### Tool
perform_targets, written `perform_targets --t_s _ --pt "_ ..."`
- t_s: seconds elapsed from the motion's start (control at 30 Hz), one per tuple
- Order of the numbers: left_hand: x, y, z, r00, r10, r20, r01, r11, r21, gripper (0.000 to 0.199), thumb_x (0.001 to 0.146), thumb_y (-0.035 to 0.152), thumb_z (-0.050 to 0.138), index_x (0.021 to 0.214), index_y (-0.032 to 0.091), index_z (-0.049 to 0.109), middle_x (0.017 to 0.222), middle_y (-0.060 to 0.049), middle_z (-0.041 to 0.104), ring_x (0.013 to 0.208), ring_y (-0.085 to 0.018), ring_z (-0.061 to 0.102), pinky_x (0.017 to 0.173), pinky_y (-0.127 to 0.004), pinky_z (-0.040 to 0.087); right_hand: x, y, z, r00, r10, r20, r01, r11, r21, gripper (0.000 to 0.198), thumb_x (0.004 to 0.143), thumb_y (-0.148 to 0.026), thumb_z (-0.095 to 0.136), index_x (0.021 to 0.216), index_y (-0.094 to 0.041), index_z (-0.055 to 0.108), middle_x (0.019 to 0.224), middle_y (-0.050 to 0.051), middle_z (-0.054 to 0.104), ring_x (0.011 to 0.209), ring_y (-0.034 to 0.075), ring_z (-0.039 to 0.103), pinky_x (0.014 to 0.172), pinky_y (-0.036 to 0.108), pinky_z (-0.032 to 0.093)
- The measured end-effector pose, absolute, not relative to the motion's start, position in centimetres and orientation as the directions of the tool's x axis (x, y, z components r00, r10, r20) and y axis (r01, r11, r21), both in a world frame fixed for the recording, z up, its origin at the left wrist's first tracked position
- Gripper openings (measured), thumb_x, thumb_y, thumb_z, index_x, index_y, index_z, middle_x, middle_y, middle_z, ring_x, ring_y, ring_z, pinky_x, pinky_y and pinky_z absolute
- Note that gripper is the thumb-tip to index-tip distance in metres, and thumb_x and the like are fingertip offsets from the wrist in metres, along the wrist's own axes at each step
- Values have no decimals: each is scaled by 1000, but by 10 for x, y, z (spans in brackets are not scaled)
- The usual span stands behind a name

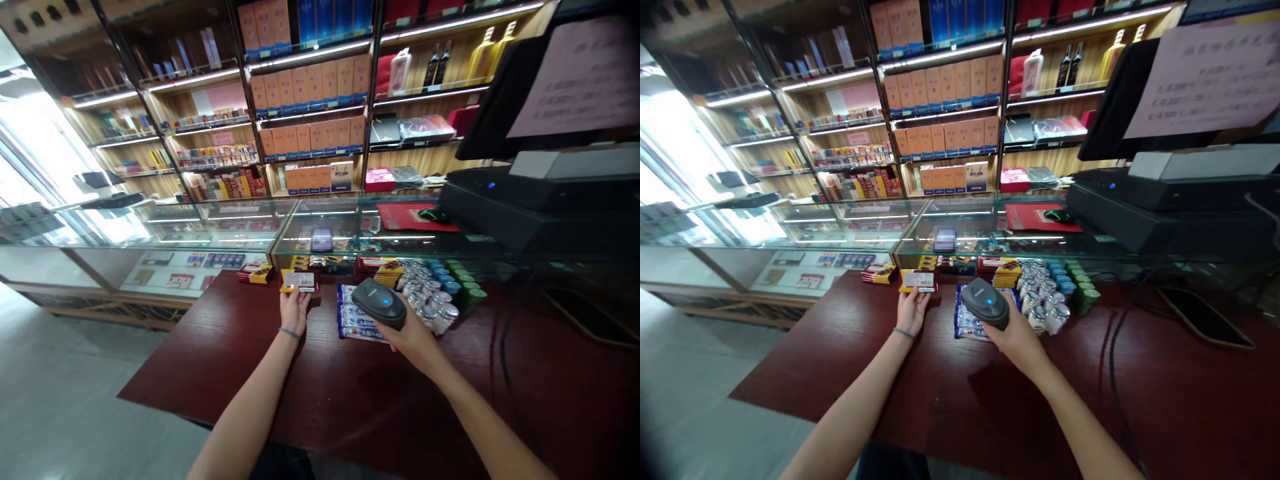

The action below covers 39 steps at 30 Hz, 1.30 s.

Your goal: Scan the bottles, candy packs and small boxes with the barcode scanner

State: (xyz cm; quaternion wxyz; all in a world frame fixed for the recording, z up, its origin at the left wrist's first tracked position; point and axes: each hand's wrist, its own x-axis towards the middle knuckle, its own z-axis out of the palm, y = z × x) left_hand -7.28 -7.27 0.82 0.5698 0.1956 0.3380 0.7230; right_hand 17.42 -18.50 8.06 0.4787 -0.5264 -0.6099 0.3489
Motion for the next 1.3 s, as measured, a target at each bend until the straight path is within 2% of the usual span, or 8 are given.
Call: perform_targets --t_s 0.13,0.3,0.5,0.67,0.87,1.03,1.17,1.3 --pt "-76 -70 5 -280 949 -143 -712 -105 695 20 90 17 63 104 25 52 107 -3 71 94 -13 71 98 -40 55 164 -186 74 -89 969 231 377 247 -893 50 76 -29 67 124 -25 54 94 4 75 80 22 71 69 31 55" --pt "-76 -71 7 -270 957 -101 -712 -128 691 13 92 22 60 101 25 52 114 -5 69 105 -15 70 102 -41 53 164 -184 69 -232 943 239 494 326 -806 54 74 -26 66 127 -23 59 117 9 73 109 30 68 91 41 53" --pt "-76 -69 5 -272 953 -133 -712 -106 694 25 89 22 66 108 28 52 113 -4 69 102 -15 70 100 -40 53 167 -182 64 -214 954 212 488 292 -822 54 74 -25 64 126 -23 54 115 9 73 108 30 68 86 39 54" --pt "-76 -70 10 -272 947 -172 -749 -96 655 24 88 19 67 105 26 51 108 -3 70 95 -13 71 97 -38 54 168 -182 61 -174 960 220 487 278 -828 49 75 -26 65 122 -24 50 109 7 73 102 28 69 83 36 53" --pt "-72 -74 16 -336 923 -188 -753 -143 642 22 85 23 71 96 20 52 96 -4 69 83 -13 70 86 -33 57 169 -181 60 -172 970 169 459 231 -858 42 78 -28 64 118 -22 50 81 2 71 79 24 71 63 29 51" --pt "-84 -67 18 -549 828 -115 -561 -263 785 28 80 27 73 93 20 50 86 0 66 73 -11 67 74 -28 54 169 -179 57 -168 965 202 446 257 -857 41 81 -35 62 118 -23 50 72 0 67 72 23 69 58 29 49" --pt "-112 -50 25 -759 640 118 -251 -455 854 22 78 25 71 89 19 53 81 2 63 75 -10 64 75 -22 49 169 -177 55 -150 963 223 437 266 -859 42 81 -37 62 119 -22 51 68 -1 64 70 23 68 58 30 49" --pt "-156 -37 31 -780 546 306 41 -443 896 11 83 24 64 91 18 58 85 -1 66 84 -14 66 83 -26 50 170 -179 58 -147 964 219 406 261 -876 42 82 -38 64 118 -22 51 72 1 65 72 22 68 57 29 49"
